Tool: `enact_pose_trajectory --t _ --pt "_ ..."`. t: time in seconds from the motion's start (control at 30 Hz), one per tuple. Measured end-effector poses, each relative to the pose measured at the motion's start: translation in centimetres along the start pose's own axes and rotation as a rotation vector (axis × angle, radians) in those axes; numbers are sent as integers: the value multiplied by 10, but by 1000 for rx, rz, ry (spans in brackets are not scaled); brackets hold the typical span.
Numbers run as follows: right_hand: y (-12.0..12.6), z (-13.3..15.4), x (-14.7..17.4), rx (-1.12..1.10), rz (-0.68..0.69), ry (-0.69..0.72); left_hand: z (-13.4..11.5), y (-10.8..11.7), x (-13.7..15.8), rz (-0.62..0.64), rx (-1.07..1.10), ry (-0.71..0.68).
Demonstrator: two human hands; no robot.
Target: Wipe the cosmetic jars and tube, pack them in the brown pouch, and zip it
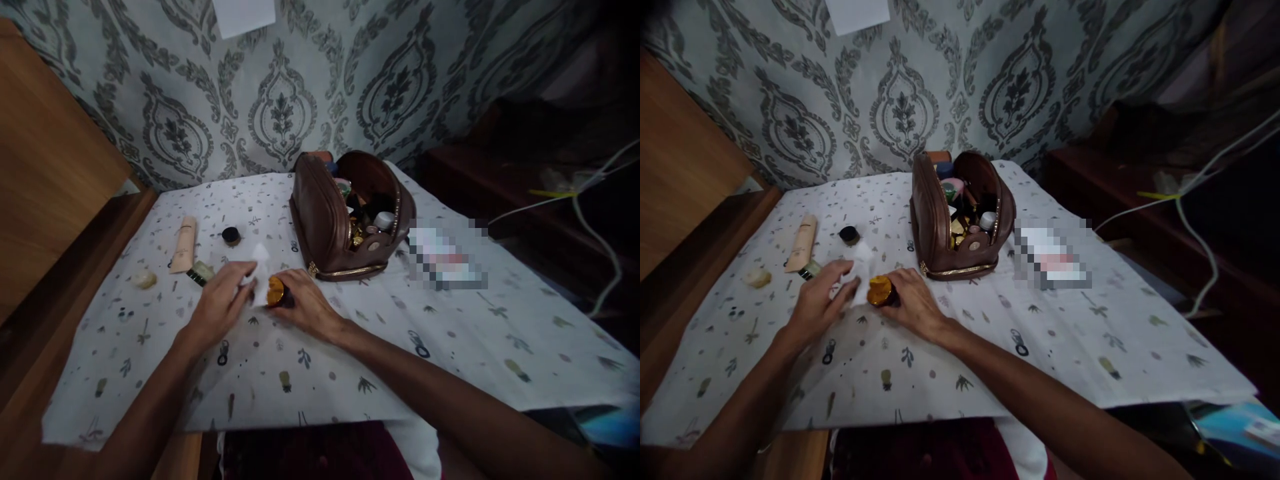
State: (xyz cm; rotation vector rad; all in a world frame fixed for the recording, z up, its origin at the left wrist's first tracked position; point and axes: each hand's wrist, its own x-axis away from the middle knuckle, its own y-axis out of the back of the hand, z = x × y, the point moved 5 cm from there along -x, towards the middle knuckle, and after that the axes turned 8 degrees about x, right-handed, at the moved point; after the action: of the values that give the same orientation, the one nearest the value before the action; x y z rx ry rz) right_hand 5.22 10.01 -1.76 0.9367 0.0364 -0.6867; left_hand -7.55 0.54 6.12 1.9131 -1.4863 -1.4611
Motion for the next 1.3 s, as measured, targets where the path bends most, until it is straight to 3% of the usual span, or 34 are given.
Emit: enact_pose_trajectory --t 0.1,0.17,0.47,0.63,0.87,1.13,1.3 --pt "-2 -1 0 0 -24 23 -15 -21 4 203 -4 -200" --pt "-3 -2 -1 10 -30 26 -16 -32 8 310 -33 -244" --pt "-3 -4 -3 43 -3 1 -7 -40 11 386 -305 -119" --pt "-3 -3 -3 16 1 12 -3 -44 11 339 -352 13" --pt "-2 -1 -1 28 -47 4 -2 -49 1 312 -235 439" --pt "1 6 1 10 -55 28 17 -44 1 62 125 477" --pt "5 4 0 -152 -42 -32 29 -39 6 -76 304 632"
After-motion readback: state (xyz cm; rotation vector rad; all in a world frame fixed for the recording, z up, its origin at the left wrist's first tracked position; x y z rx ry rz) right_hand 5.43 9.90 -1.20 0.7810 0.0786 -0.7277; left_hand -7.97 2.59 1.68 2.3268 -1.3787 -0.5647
